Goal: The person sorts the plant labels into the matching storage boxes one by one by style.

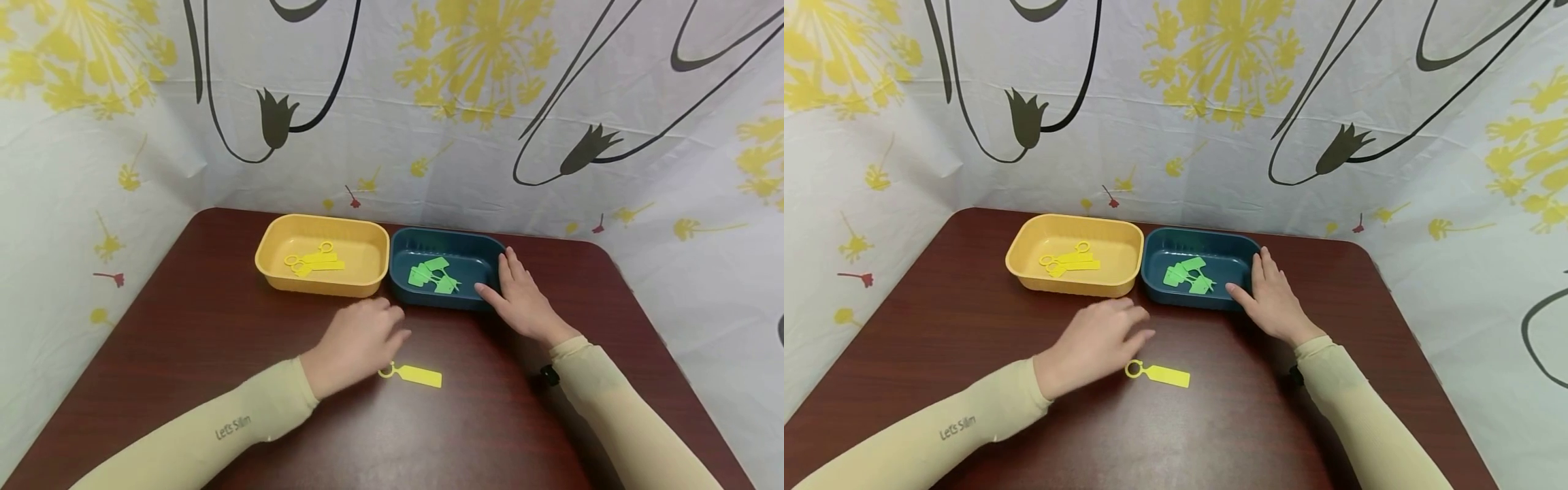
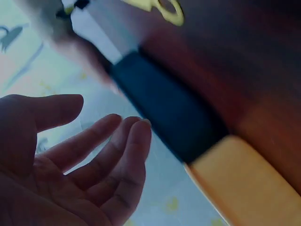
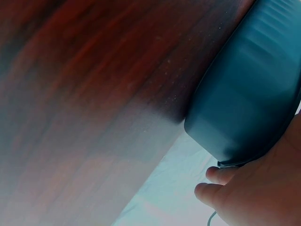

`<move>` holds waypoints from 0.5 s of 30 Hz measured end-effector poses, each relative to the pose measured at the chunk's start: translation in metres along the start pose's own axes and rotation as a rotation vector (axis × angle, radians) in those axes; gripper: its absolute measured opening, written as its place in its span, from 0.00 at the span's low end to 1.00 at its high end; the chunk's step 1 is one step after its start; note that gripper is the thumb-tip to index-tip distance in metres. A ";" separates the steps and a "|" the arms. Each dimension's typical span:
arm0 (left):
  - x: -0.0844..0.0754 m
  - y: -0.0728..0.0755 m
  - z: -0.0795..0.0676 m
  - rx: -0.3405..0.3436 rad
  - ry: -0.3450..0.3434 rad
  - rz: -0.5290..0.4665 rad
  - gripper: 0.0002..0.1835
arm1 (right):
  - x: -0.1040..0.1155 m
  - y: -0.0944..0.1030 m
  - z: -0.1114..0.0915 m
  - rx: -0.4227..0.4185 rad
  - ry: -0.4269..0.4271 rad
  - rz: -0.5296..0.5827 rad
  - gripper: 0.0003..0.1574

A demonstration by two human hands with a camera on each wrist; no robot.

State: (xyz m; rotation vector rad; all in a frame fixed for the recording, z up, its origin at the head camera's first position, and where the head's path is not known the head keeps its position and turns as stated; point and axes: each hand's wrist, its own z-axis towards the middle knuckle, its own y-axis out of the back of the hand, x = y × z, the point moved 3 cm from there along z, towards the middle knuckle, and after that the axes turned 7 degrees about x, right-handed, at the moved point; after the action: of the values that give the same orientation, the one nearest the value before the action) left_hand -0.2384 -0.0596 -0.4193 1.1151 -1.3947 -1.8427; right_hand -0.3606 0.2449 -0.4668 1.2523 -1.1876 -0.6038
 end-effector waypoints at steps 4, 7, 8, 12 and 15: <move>-0.023 -0.017 -0.004 0.076 -0.053 0.075 0.13 | 0.001 0.000 -0.001 0.001 0.005 0.003 0.62; -0.039 -0.028 -0.007 0.105 -0.072 0.143 0.17 | 0.001 0.001 -0.001 -0.002 0.008 0.004 0.61; -0.043 -0.032 -0.007 0.112 -0.072 0.164 0.18 | 0.000 0.001 -0.001 -0.004 0.008 0.004 0.61; -0.055 -0.046 -0.009 0.134 -0.073 0.216 0.23 | 0.001 0.000 -0.001 -0.014 0.012 0.006 0.61; -0.059 -0.055 -0.009 0.147 -0.072 0.224 0.25 | 0.002 0.000 -0.001 -0.020 0.016 0.006 0.61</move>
State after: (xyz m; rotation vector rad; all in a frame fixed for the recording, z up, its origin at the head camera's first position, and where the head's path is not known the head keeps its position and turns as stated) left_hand -0.1991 0.0014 -0.4563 0.9267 -1.6479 -1.6566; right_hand -0.3594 0.2437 -0.4664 1.2342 -1.1685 -0.5987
